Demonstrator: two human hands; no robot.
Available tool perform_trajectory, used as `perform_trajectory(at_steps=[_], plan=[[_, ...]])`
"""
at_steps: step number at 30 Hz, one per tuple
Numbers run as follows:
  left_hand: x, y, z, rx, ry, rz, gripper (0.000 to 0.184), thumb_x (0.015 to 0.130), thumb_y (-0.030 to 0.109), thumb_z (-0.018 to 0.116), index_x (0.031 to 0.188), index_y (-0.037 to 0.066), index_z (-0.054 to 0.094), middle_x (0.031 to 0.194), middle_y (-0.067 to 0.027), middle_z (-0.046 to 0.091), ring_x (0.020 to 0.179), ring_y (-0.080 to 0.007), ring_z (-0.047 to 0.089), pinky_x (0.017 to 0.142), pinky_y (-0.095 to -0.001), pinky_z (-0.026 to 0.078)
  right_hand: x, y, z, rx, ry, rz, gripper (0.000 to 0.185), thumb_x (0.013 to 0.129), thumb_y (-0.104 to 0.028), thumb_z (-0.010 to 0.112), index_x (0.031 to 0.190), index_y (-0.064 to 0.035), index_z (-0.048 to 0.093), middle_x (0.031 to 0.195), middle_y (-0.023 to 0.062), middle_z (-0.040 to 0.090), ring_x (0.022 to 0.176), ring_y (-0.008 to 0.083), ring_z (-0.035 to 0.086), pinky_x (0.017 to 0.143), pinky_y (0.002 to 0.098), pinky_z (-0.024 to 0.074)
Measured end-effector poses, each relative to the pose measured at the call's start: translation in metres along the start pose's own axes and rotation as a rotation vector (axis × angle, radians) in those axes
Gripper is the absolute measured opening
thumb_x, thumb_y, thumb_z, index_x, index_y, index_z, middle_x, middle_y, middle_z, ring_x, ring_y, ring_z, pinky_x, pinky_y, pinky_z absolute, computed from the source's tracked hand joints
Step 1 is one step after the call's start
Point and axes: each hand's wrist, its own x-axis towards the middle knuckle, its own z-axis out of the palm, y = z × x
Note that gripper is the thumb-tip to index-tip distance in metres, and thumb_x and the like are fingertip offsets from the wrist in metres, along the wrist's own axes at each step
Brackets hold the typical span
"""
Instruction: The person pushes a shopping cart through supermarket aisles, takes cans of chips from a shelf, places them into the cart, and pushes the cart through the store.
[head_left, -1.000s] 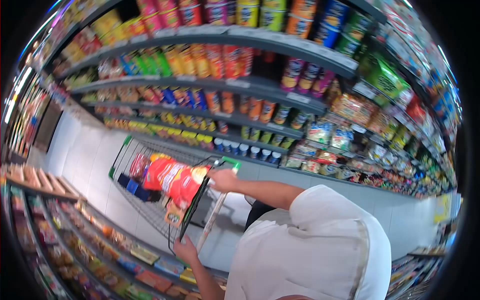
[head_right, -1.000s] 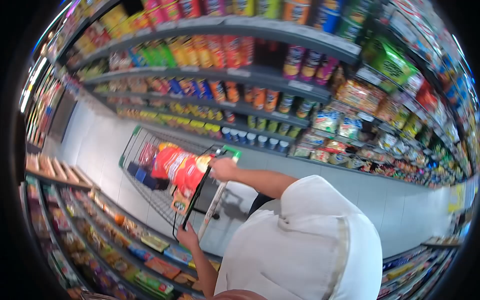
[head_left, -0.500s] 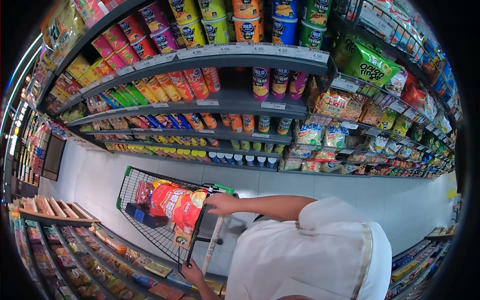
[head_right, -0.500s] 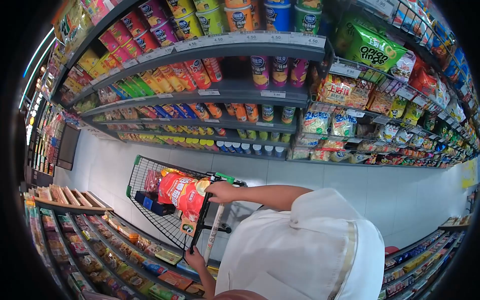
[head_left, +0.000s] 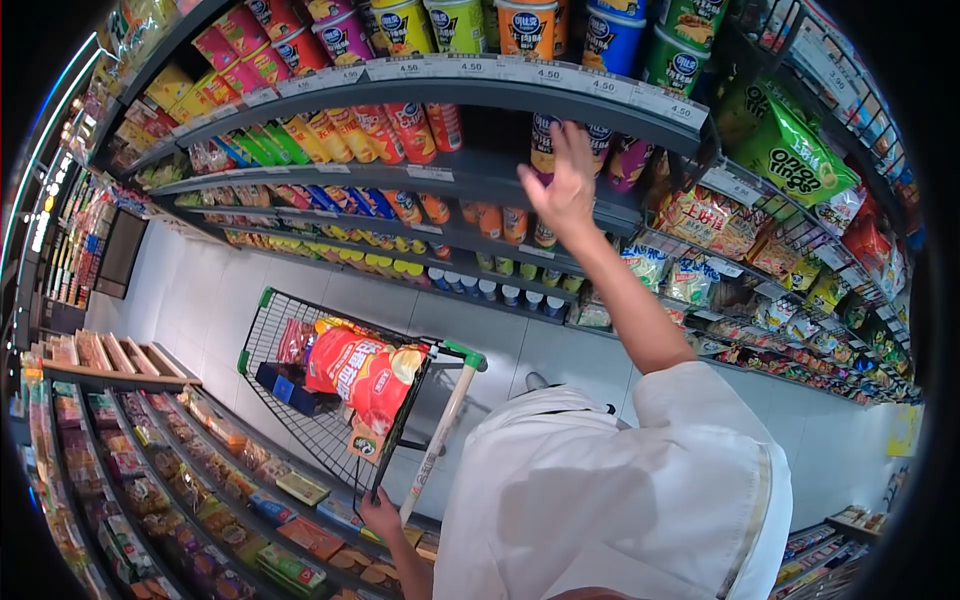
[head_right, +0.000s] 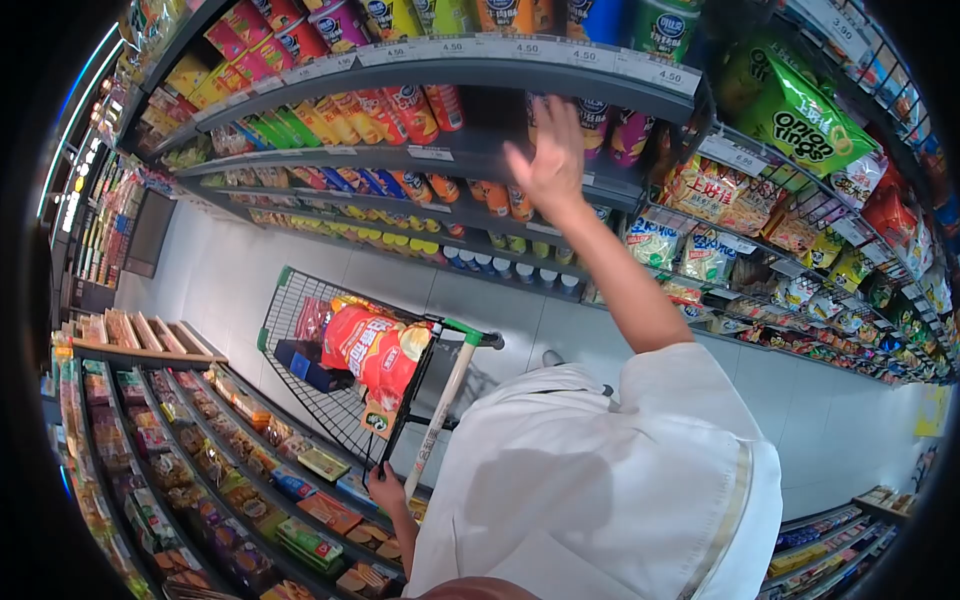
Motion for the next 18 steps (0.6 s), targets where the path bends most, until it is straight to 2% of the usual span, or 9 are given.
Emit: perform_trajectory(at_steps=[5, 6, 9, 12, 15, 18], plan=[[-0.004, 0.005, 0.005, -0.017, 0.008, -0.014, 0.053, 0.097, 0.037, 0.071, 0.127, -0.006, 0.068, 0.125, -0.0277, 0.067, 0.12, -0.0442, 0.061, 0.104, -0.049, 0.048, 0.021, 0.029, 0.006, -0.142, -0.11, -0.018, 0.057, 0.083, -0.025, 0.081, 0.129, 0.0019, 0.06, 0.132, 0.0225, 0.057, 0.116, 0.0442, 0.056, 0.096, 0.0514, 0.0461], [-0.003, 0.001, 0.009, -0.014, 0.01, -0.011, 0.053, 0.097, 0.037, 0.071, 0.127, -0.006, 0.068, 0.125, -0.0275, 0.067, 0.12, -0.044, 0.062, 0.103, -0.049, 0.048, 0.024, 0.03, 0.009, -0.185, -0.146, 0.02, 0.053, 0.086, -0.027, 0.078, 0.128, -0.0003, 0.061, 0.127, 0.0221, 0.062, 0.114, 0.0429, 0.059, 0.095, 0.0514, 0.0477], [0.002, -0.008, 0.013, 0.0, 0.017, -0.004, 0.053, 0.097, 0.039, 0.07, 0.127, -0.006, 0.069, 0.123, -0.0268, 0.068, 0.119, -0.0437, 0.062, 0.103, -0.049, 0.048, 0.032, 0.045, 0.021, -0.243, -0.189, -0.025, 0.037, 0.089, -0.028, 0.075, 0.116, -0.0046, 0.067, 0.109, 0.0189, 0.07, 0.096, 0.0419, 0.067, 0.084, 0.0513, 0.0522], [0.001, -0.004, 0.011, 0.017, 0.029, -0.01, 0.053, 0.097, 0.04, 0.07, 0.126, -0.005, 0.069, 0.122, -0.026, 0.069, 0.118, -0.0433, 0.063, 0.103, -0.0489, 0.048, 0.038, 0.047, 0.028, -0.268, -0.157, -0.08, 0.03, 0.091, -0.029, 0.074, 0.11, -0.0065, 0.07, 0.099, 0.0184, 0.072, 0.091, 0.0409, 0.07, 0.08, 0.0523, 0.0555], [0.0, 0.005, 0.005, 0.016, 0.013, -0.015, 0.053, 0.097, 0.04, 0.071, 0.125, -0.005, 0.07, 0.123, -0.0256, 0.068, 0.118, -0.043, 0.063, 0.102, -0.0489, 0.048, 0.041, 0.051, 0.03, -0.278, -0.298, -0.044, 0.044, 0.092, -0.029, 0.073, 0.129, -0.006, 0.065, 0.113, 0.0228, 0.07, 0.106, 0.0431, 0.067, 0.089, 0.0515, 0.054], [-0.001, 0.007, 0.001, -0.004, 0.001, -0.014, 0.052, 0.096, 0.039, 0.071, 0.125, -0.005, 0.07, 0.123, -0.0255, 0.068, 0.118, -0.043, 0.063, 0.102, -0.0486, 0.049, 0.042, 0.044, 0.029, -0.282, -0.318, -0.012, 0.042, 0.093, -0.027, 0.072, 0.127, -0.0039, 0.064, 0.109, 0.0234, 0.071, 0.101, 0.0435, 0.068, 0.085, 0.0514, 0.0555]])
